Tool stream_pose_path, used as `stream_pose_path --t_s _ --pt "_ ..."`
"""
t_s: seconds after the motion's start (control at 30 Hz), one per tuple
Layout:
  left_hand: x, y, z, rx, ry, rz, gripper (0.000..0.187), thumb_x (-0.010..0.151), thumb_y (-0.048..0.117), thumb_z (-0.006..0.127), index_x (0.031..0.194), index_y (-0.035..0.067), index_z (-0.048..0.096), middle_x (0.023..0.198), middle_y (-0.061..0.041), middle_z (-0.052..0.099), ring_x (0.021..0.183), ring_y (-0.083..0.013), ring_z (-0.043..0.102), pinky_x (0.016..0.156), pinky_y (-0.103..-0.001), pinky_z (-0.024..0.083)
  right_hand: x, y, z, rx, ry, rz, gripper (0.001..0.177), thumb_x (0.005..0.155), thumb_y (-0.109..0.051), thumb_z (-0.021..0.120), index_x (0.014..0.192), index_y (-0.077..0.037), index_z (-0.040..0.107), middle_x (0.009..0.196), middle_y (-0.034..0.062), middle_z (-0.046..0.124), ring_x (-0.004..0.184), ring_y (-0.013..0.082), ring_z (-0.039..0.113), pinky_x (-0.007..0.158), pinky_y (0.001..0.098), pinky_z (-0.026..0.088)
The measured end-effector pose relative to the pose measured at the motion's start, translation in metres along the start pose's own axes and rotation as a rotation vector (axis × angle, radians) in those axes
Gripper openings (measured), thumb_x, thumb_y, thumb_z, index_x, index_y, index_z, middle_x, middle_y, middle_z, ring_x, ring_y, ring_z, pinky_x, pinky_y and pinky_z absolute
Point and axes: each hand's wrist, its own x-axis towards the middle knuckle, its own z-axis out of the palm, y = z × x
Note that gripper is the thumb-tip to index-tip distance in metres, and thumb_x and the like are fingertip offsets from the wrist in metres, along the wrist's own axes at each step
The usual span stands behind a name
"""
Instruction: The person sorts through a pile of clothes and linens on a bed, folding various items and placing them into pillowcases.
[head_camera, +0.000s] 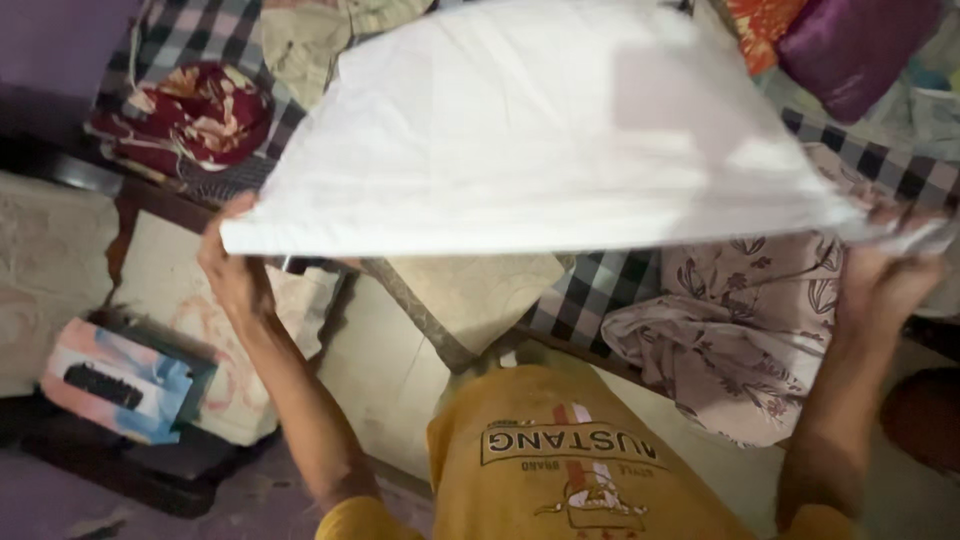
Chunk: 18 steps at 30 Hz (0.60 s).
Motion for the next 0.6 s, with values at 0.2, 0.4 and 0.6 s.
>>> stream_pose_path --t_s 0.2,0.4,0.6 --pt "-0.144 -0.042 -0.088 0.072 0.134 -0.353 0.017 0.102 0.014 0.066 0.112 0.001 0.068 0.119 -0.011 0.071 0.107 -0.018 0.066 0.095 -0.03 0.053 -0.135 0.016 -0.005 -0.476 -0.069 0.245 0.029 0.099 -0.023 0.083 0.088 -0.004 0.063 0.09 0.0102 0.064 0.084 0.0242 0.056 0.084 0.0454 0.041" --pt "-0.176 -0.055 -0.102 0.306 0.266 -0.736 0.015 0.104 0.011 0.063 0.111 0.002 0.073 0.085 -0.005 0.06 0.069 -0.0158 0.049 0.06 -0.03 0.037 -0.173 0.051 -0.025 -0.283 0.008 0.753 0.023 0.103 -0.021 0.054 0.093 -0.001 0.061 0.1 0.0134 0.066 0.101 0.0279 0.065 0.112 0.0497 0.05" --pt "-0.04 -0.142 -0.06 0.221 0.042 -0.478 0.014 0.104 0.001 0.055 0.107 0.0 0.069 0.091 -0.001 0.067 0.075 -0.0095 0.061 0.067 -0.025 0.051 -0.04 0.108 -0.062 -0.622 0.446 0.702 0.029 0.109 -0.015 0.046 0.127 -0.005 0.066 0.123 0.0083 0.062 0.111 0.0217 0.057 0.1 0.0365 0.044"
